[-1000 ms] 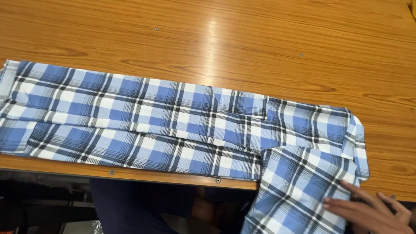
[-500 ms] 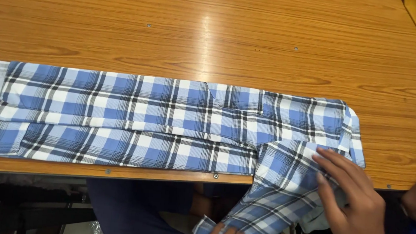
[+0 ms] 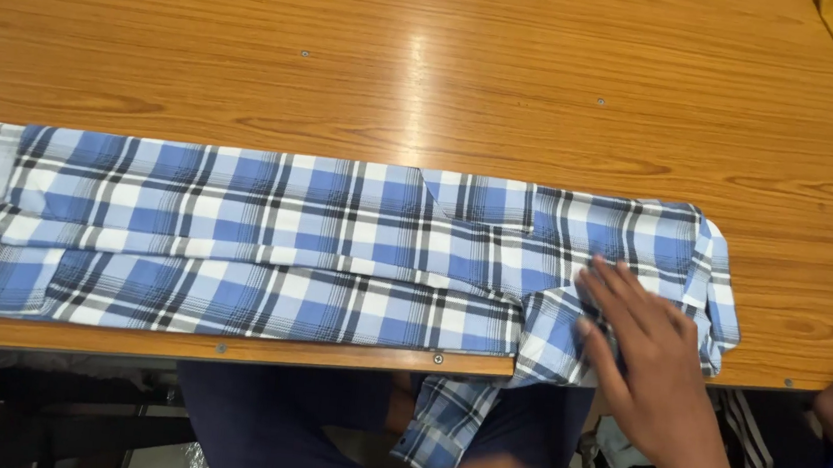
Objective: Folding a blue and white plaid shirt on a wooden table.
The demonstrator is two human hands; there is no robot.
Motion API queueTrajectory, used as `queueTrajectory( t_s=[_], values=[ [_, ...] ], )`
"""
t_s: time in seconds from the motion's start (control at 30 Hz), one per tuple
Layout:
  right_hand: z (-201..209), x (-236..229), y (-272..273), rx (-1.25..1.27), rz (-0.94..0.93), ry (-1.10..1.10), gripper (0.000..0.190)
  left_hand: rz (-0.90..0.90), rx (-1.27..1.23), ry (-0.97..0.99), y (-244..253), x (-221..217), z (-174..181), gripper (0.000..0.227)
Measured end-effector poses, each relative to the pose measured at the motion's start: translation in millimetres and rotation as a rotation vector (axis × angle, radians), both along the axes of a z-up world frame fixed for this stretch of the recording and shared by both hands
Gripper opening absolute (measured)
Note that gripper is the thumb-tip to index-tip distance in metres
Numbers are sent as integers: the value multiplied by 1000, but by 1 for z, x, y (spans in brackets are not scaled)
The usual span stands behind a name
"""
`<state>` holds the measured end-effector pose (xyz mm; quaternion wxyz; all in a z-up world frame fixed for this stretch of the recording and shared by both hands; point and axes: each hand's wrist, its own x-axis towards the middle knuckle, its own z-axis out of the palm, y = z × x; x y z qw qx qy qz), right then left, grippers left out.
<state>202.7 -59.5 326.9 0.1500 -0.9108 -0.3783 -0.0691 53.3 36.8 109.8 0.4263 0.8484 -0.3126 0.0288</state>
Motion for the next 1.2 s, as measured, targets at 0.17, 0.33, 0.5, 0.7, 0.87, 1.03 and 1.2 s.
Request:
queueTrajectory(
  t_s=[0.17,0.33,0.5,0.7,0.87,1.03,1.2],
  values=[
    [0,15,35,57,42,-21,49,528,338,-488,96,48,193,40],
    [-29,31,55,9,85,-70,56,725,417,-280,104,92,172,61],
    [-31,31,56,-39,24,-29,59,777,496,-182,133,77,158,64],
    [-30,35,54,-51,9,-19,63,958,818,104,242,35,173,78],
    [-32,38,52,-72,5,-48,64,1245,806,360,351,-34,174,76],
    [-27,44,53,-116,17,10,69,1564,671,265,388,-78,170,80],
    [-17,62,61,-188,61,39,77,1275,685,70,370,-25,168,77]
  ],
)
